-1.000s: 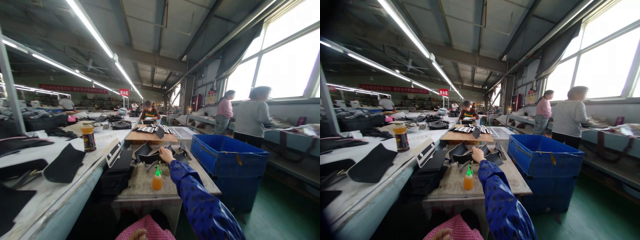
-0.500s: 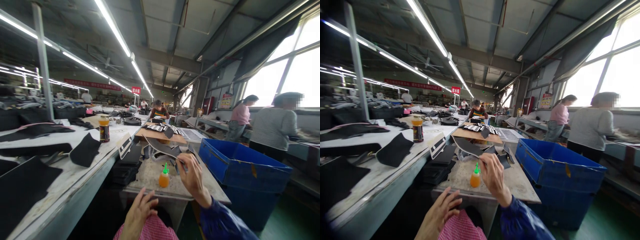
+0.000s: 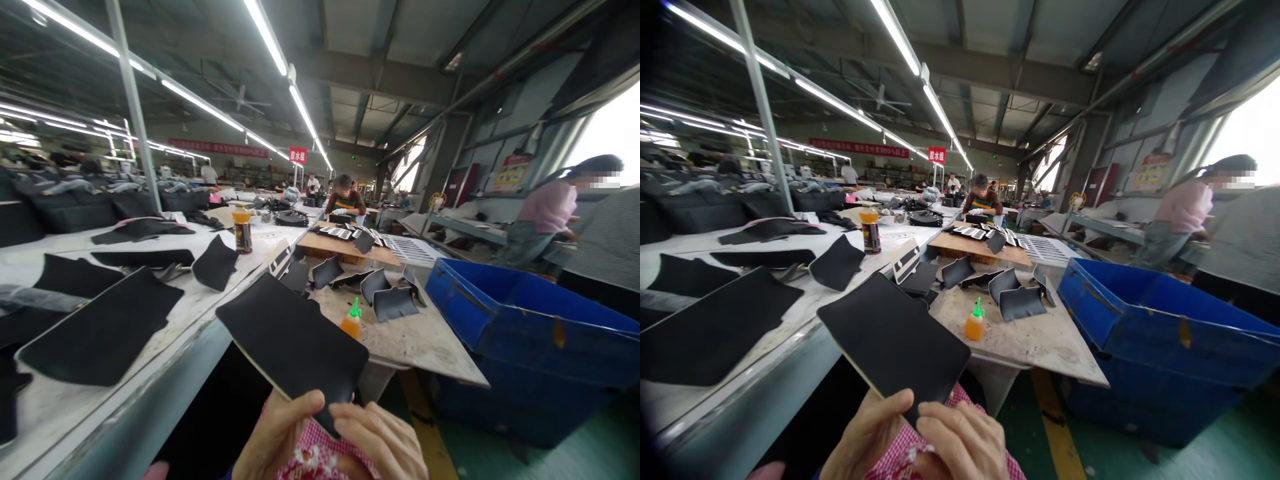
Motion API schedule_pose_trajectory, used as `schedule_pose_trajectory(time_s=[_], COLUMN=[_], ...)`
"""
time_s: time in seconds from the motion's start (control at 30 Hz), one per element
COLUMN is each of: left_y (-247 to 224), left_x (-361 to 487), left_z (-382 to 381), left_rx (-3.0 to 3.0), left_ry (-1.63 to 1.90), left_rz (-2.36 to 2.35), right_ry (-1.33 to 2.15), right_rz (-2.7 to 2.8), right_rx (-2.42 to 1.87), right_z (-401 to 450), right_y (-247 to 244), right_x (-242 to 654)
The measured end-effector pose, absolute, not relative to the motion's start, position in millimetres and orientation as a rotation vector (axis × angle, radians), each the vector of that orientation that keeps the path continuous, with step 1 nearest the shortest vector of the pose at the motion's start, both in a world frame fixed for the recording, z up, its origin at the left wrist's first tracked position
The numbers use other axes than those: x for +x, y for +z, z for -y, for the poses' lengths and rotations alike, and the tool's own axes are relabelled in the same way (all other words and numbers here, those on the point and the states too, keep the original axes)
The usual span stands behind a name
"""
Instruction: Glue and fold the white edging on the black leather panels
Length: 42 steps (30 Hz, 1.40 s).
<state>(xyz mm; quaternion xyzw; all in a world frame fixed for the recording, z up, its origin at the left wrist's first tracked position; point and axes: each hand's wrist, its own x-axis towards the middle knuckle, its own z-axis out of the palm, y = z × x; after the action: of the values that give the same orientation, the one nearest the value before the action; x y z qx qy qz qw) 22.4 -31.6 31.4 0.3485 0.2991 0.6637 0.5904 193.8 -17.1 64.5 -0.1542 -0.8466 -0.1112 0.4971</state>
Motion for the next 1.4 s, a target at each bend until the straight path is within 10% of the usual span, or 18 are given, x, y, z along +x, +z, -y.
schedule_pose_trajectory(time_s=[0.4,0.67,1.4], left_y=[56.3,29.4,14.6], left_x=[5.4,-3.9,35.8], left_z=[43.4,45.4,45.0], left_rx=[1.382,1.431,2.085], left_ry=[0.676,0.625,0.18], left_rz=[-0.946,-1.168,-1.465], right_ry=[-0.467,0.311,0.311], right_rz=[2.321,2.336,2.308], right_rx=[-0.625,-0.996,-1.141], right_z=[-15.6,-24.2,36.7], right_y=[126.9,47.5,-25.1], right_x=[227.5,272.7,284.4])
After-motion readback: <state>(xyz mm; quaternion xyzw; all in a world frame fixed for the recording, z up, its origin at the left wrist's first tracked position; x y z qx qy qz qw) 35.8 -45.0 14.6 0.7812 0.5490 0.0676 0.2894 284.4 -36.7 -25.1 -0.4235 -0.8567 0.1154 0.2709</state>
